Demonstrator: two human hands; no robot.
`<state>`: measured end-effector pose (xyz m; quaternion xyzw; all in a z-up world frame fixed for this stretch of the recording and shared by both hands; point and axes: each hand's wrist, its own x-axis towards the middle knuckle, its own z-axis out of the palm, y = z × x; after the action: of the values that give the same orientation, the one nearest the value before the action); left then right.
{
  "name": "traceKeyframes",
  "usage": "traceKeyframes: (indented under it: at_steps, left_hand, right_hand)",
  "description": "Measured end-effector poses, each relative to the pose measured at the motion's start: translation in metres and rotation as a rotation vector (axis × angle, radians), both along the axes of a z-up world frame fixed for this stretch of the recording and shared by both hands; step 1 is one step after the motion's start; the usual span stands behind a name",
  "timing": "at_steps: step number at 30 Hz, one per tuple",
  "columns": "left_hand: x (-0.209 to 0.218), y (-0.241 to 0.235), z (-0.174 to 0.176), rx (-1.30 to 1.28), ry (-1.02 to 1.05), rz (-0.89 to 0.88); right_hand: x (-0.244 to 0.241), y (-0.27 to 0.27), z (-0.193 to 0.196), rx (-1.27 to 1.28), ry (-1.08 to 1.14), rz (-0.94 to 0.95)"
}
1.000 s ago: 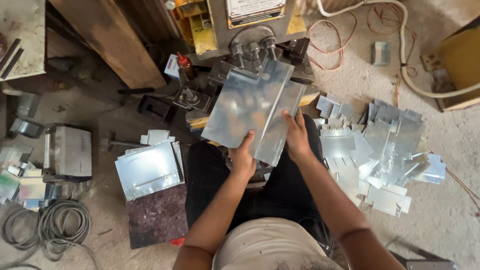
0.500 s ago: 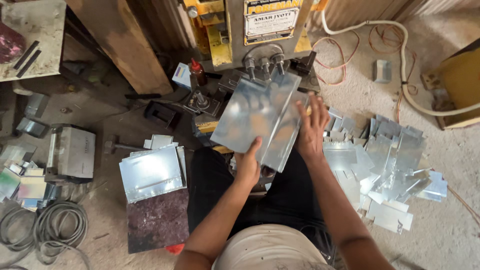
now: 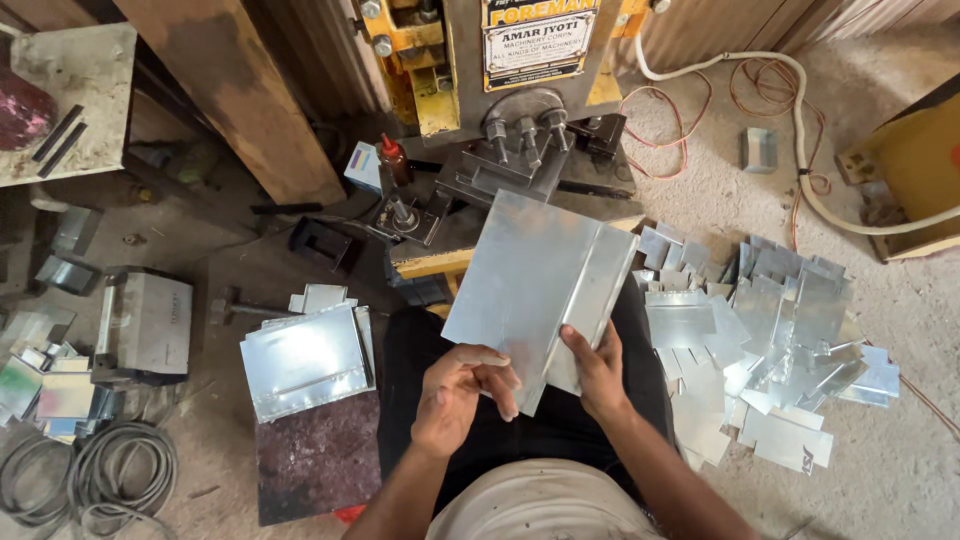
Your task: The person takes metal sheets from a stack and places them into a machine to fold the edges, then moves the folded sheets to a separate pile.
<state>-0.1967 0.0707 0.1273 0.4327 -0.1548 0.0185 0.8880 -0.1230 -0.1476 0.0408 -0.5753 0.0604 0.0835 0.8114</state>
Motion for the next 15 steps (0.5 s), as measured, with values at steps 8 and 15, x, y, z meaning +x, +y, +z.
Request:
traceKeyframes:
  at_steps: [8,15]
  left_hand:
    - [0.017,-0.004,0.016,0.217,-0.123,0.047]
    - [0.040,0.001,0.052,1.171,-0.448,0.395]
  right_hand:
    - [0.089,0.040,0.029,0.264,0.119,-0.087]
    - [0.103,0.041,0.035,0.315,0.166,-0.161]
